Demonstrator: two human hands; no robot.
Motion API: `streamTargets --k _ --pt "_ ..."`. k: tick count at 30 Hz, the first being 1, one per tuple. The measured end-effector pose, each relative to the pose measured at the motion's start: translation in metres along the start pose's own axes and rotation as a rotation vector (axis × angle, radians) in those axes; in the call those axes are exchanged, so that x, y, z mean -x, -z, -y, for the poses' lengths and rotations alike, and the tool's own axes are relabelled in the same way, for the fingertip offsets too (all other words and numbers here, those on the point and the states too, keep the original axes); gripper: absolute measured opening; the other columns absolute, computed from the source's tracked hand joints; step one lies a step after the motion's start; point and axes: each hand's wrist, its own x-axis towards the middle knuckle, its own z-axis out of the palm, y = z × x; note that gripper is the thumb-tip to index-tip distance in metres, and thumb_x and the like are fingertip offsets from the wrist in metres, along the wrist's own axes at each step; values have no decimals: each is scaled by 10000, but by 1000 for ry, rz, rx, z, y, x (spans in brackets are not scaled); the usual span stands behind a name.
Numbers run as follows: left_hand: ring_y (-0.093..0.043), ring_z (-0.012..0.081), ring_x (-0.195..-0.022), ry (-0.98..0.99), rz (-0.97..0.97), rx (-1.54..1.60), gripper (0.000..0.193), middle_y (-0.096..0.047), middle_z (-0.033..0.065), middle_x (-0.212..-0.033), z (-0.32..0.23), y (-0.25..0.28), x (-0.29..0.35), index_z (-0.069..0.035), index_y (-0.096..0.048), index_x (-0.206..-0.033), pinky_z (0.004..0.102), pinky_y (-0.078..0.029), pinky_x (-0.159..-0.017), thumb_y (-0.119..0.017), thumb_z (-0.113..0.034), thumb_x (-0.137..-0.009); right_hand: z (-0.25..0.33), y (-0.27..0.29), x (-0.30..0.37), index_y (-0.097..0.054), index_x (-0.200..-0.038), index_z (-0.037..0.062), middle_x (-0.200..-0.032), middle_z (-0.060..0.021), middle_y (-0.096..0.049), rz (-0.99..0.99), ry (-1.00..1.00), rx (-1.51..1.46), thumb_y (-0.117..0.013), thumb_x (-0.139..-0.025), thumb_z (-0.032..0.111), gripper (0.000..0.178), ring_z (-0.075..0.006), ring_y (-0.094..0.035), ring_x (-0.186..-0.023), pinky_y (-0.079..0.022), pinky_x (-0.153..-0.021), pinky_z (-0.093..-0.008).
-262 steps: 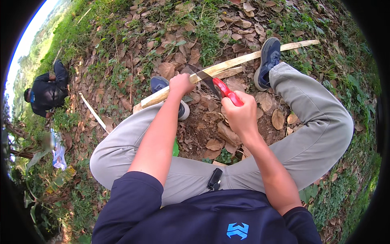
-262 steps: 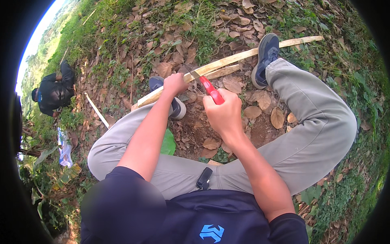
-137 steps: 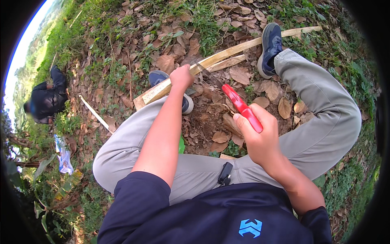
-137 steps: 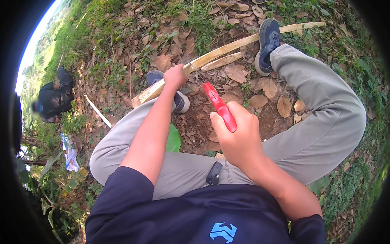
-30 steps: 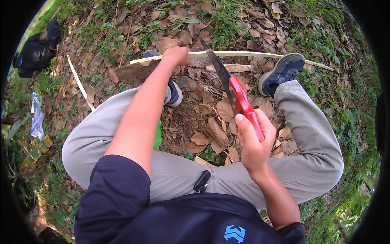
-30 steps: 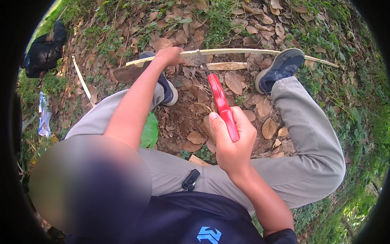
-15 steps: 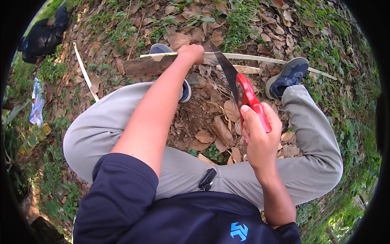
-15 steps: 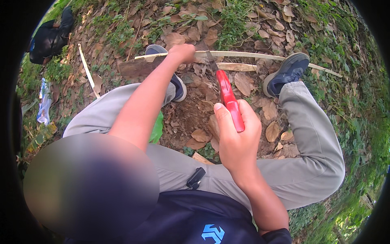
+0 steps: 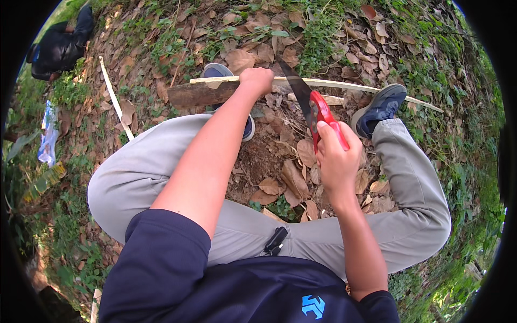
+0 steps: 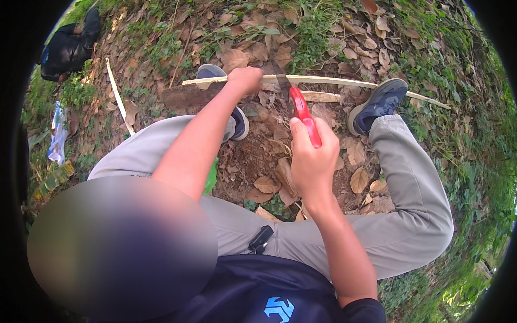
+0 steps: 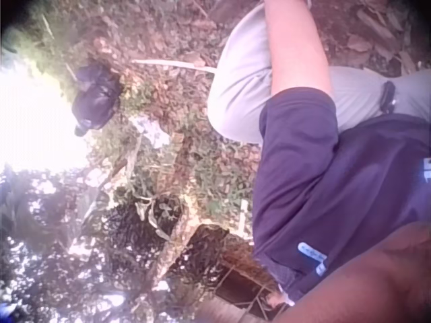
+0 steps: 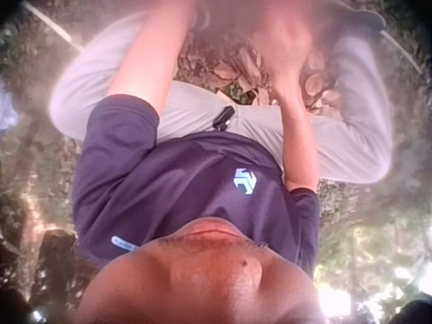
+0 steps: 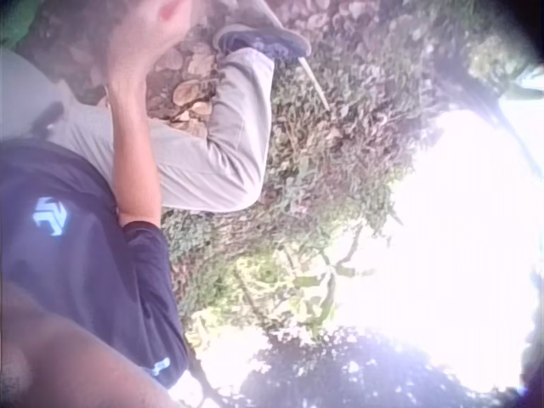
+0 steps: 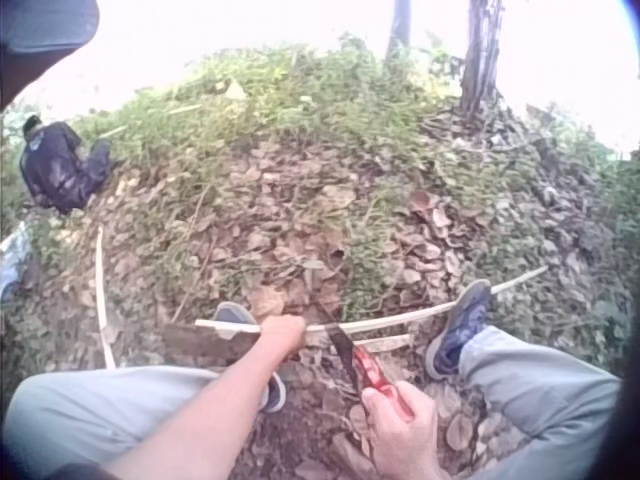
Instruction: The person sits on the ground and uses a red folding saw to cut a long, thin piece of wood. They hold the wood steady with their left hand and saw back and forth with their right hand, eventually cutting through the material.
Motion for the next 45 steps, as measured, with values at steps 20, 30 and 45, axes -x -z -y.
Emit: streamTargets --k 20,30,45 --pt "-710 309 -1069 -6 23 -13 336 -730 163 -1148 8 -5 -10 -77 -713 -1170 446 -568 -895 -628 -164 -857 -30 2 23 -536 -734 9 -595 6 -463 -49 -15 -108 -654 -943 129 269 -71 -395 -560 -315 -503 -296" --pt "-695 287 -1120 -47 121 -14 412 -714 136 -1221 1 9 -22 -89 -725 -1195 420 -558 -925 -679 -135 -789 -44 -45 -42 -552 -736 -3 -576 -97 -506 -115 271 195 -620 -942 148 264 -167 -433 -523 -373 -527 -375" --pt "-712 281 -1018 -110 -120 75 435 -746 86 -1070 11 7 -20 -215 -750 -1120 432 -561 -886 -846 -351 -717 -9 68 84 -579 -878 31 -654 71 -467 -68 19 -145 -640 -978 107 140 0 -363 -564 -281 -498 -210"
